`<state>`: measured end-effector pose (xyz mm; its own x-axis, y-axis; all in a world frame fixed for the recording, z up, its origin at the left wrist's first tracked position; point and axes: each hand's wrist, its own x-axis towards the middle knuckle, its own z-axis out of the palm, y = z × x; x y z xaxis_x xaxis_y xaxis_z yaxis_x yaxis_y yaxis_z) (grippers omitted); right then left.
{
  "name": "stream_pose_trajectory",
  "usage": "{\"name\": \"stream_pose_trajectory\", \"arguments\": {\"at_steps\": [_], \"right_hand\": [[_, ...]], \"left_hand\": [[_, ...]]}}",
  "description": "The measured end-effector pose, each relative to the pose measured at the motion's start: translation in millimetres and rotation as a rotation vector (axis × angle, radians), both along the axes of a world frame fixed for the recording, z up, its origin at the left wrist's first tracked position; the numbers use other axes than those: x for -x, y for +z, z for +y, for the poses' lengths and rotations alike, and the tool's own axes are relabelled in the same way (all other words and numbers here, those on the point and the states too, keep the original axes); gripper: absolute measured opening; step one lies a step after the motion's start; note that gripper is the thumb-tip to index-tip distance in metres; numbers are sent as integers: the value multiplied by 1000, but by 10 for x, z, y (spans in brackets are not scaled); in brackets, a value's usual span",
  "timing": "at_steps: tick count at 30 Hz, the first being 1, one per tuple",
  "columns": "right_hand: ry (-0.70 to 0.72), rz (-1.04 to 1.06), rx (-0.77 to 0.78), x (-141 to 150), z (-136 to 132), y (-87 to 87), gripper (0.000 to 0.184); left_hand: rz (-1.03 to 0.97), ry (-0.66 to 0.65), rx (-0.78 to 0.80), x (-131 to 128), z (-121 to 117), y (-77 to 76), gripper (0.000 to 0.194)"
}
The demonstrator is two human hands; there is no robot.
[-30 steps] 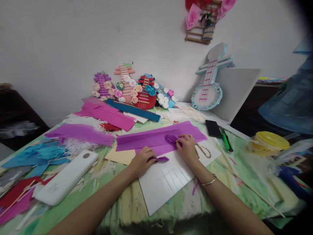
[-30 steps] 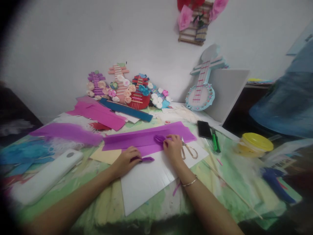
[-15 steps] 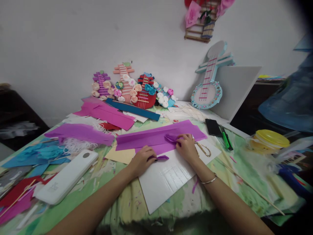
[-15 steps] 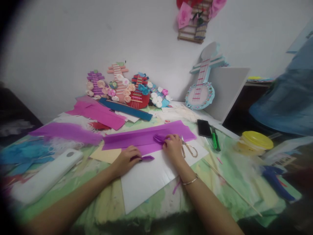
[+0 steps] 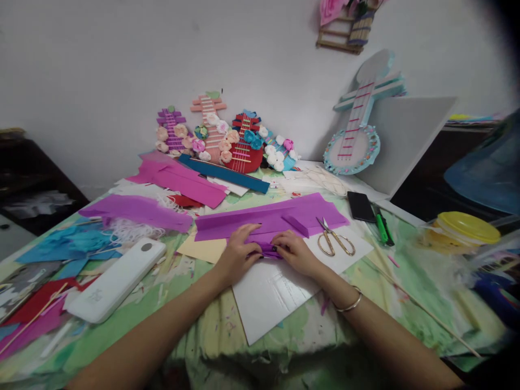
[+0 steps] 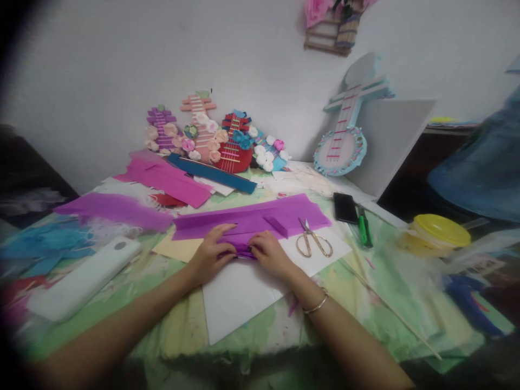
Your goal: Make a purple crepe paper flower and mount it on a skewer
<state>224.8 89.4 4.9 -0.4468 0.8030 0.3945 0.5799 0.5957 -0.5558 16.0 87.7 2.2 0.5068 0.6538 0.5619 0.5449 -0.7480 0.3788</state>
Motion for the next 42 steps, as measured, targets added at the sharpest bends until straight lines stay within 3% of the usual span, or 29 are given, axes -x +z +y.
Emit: {"name": "stream_pose_trajectory", "arguments": {"at_steps": [7,11,15,21,28,32,37,42], "right_hand": [[86,-87,-13,-8,-34,29,13],[138,-112,-65,-6,-73,15,31],[86,-92,-102,3,-87,-13,25],[80,-30,-140,-8,-70,-32,21],[122,6,-337,-30,-70,3,18],[120,-10,-348,-28,-66,5,19],[142,25,-315,-27,-51,-25,19],[-52,-5,-147,-13,-75,-28,28]], "left_hand": [[61,-97,248,-34,21,-58,12],[66,-82,282,-50,-10,-35,17],[68,-23,306,-45,-15,-54,24],[57,-47,261,-34,-28,-21,22],[-33,-6,292,-17,-45,32,50],[-84,-19,338,-25,-52,82,45],[-104,-57,262,-20,-57,127,18],[-117,-45,212,6,-34,66,14]]}}
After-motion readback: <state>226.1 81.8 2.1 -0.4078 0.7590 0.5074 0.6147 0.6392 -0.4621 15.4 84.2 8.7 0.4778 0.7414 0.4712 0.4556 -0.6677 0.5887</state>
